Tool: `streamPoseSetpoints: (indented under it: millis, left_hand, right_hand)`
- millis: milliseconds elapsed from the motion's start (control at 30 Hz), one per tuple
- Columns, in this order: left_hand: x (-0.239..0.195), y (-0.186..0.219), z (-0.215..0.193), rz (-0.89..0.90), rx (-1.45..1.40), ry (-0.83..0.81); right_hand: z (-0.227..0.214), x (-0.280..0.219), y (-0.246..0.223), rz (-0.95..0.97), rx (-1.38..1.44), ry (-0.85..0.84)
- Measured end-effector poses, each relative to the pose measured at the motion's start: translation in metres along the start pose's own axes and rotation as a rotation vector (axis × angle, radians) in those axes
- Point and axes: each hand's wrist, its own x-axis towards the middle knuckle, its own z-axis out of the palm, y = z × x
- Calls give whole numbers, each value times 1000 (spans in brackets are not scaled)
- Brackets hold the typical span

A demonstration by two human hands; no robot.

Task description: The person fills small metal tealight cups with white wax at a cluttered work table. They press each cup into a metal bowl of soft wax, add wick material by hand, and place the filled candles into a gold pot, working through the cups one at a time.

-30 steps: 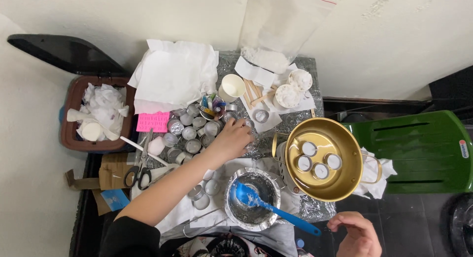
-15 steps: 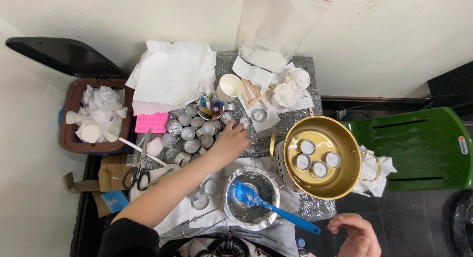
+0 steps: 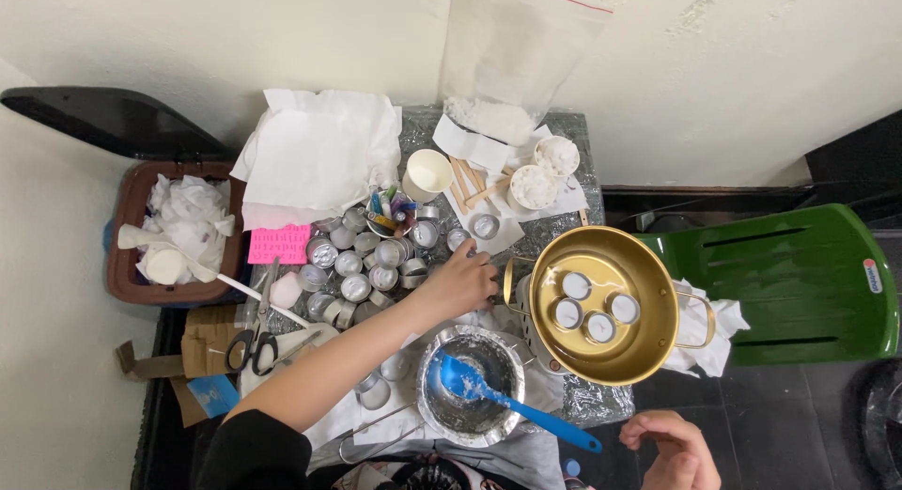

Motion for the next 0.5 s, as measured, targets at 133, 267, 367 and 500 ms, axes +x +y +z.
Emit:
streamPoseSetpoints:
  millis: [133,267,367,500]
  left_hand:
    - [4,-3,14,19,-9,54]
    - [5,-1,18,88,103,77]
    - [5,-2,12,146,169,126]
    - [3,-1,6,189,223,111]
  right_hand:
    - [14,7,-12,5,-4,9]
    - [33,28,-38,-38,-113,-36]
    - [43,38,-48,-45,-169,-77]
    - [48,43,-52,-19,-189,-92]
